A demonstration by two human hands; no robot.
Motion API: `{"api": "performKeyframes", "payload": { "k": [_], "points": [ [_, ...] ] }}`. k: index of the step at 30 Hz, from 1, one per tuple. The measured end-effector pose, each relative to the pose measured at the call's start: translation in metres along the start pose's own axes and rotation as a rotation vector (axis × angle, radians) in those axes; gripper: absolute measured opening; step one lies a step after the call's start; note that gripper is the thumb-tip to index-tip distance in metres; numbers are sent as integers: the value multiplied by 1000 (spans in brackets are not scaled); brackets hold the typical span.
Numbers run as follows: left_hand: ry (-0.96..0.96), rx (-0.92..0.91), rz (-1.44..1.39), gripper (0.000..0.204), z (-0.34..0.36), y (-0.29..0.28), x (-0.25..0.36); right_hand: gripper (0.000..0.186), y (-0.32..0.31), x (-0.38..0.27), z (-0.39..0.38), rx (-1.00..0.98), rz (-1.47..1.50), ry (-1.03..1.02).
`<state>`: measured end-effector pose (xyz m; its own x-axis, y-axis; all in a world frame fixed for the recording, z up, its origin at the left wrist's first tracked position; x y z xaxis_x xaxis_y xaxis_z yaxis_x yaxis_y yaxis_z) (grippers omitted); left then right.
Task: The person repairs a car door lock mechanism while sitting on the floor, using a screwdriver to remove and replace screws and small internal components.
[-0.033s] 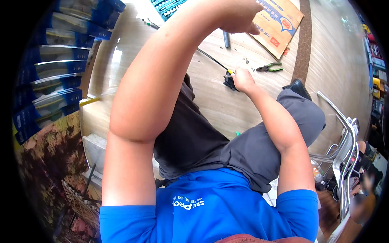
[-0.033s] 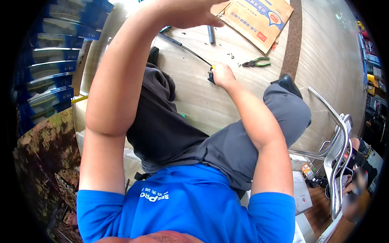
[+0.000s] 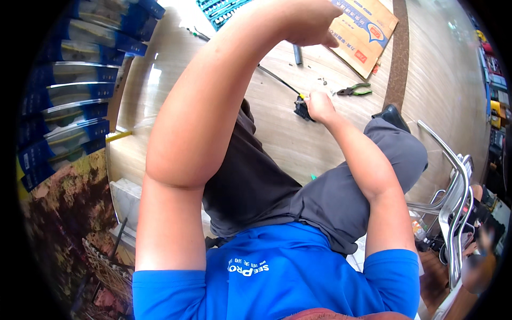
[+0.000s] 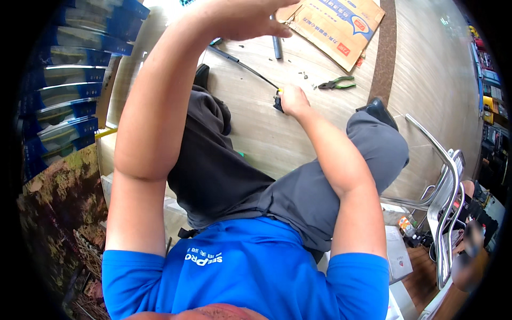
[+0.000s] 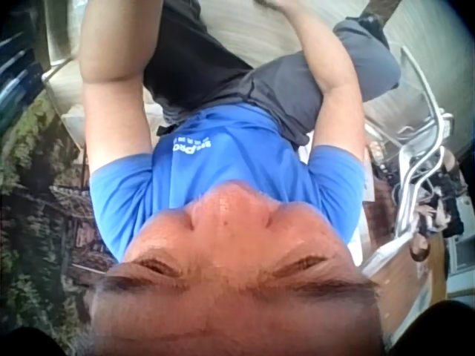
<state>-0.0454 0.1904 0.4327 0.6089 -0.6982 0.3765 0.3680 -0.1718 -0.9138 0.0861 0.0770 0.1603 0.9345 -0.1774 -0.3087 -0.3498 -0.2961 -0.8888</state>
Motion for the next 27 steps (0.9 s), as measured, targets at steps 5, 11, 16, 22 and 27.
{"api": "performKeyframes", "payload": {
  "k": [5, 11, 16, 22, 27],
  "points": [
    [-32, 32, -23, 57, 3, -10, 1, 13, 1, -13, -6, 161, -147, -531],
    [-95, -36, -128, 56, 9, -16, 7, 16, 12, 5, 5, 62, -130, -247],
    [-32, 132, -213, 55, 1, -17, -15, 24, -3, -1, 2, -25, 30, 23],
    [-117, 148, -256, 60, 3, -35, -20, 28, 4, -2, 3, 49, -101, -411],
    [-151, 114, -185, 59, 3, -33, -21, 20, 7, 8, 7, 35, 20, -160]
  ]
}}
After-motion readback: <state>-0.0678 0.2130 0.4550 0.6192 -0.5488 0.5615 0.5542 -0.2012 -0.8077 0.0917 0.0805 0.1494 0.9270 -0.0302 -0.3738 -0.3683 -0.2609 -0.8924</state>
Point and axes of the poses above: each hand's wrist, its own z-axis towards the middle knuckle, its own y-axis out of the palm, x = y × z, the point moved 5 cm from there along z, towards the middle knuckle, and after that the axes turned 15 degrees about x, right-handed, at the moved point
